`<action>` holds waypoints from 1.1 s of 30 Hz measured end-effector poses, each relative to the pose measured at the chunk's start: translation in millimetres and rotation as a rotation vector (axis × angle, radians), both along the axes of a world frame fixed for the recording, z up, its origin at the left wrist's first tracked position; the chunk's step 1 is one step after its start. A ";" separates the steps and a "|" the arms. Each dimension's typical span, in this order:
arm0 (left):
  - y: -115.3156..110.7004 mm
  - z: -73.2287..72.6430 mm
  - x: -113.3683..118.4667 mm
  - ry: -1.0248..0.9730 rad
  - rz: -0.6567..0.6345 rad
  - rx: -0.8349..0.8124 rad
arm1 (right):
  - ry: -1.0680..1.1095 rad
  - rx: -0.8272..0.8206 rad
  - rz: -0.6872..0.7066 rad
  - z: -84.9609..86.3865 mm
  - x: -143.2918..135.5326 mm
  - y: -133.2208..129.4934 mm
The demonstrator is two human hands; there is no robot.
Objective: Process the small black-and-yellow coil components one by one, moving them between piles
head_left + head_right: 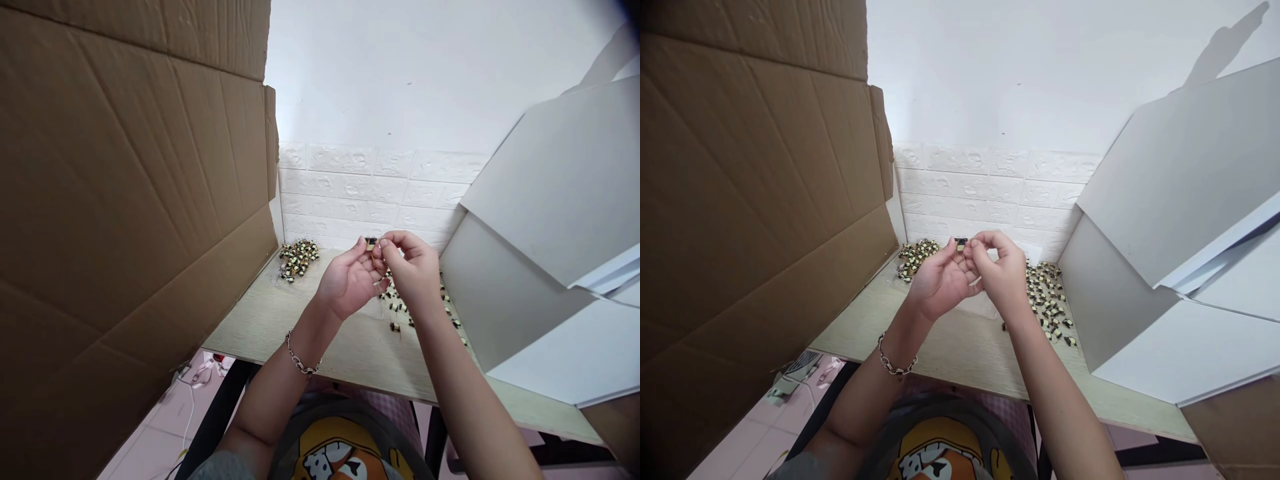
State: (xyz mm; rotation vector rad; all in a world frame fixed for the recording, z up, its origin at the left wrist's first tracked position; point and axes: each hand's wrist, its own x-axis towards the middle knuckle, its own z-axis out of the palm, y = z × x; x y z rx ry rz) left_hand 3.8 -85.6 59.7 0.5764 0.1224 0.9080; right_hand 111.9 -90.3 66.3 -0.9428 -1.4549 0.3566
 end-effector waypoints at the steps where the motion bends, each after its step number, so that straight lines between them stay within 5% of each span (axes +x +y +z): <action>1: 0.2 -0.1 0.6 -0.002 -0.003 0.006 | 0.026 -0.024 0.034 -0.5 0.8 0.1; 4: -0.5 0.1 1.0 -0.013 -0.001 0.017 | 0.026 -0.006 0.030 -0.4 2.6 -1.5; 10: -4.5 2.5 -2.1 -0.025 0.024 0.031 | -0.263 0.384 -0.334 3.1 2.0 -10.8; 13: -6.0 3.0 -2.8 -0.004 0.057 0.035 | -0.416 0.448 -0.446 4.4 2.2 -13.6; 33: -6.4 1.4 0.9 0.066 0.278 0.141 | -0.613 0.512 -0.576 1.4 4.7 -12.0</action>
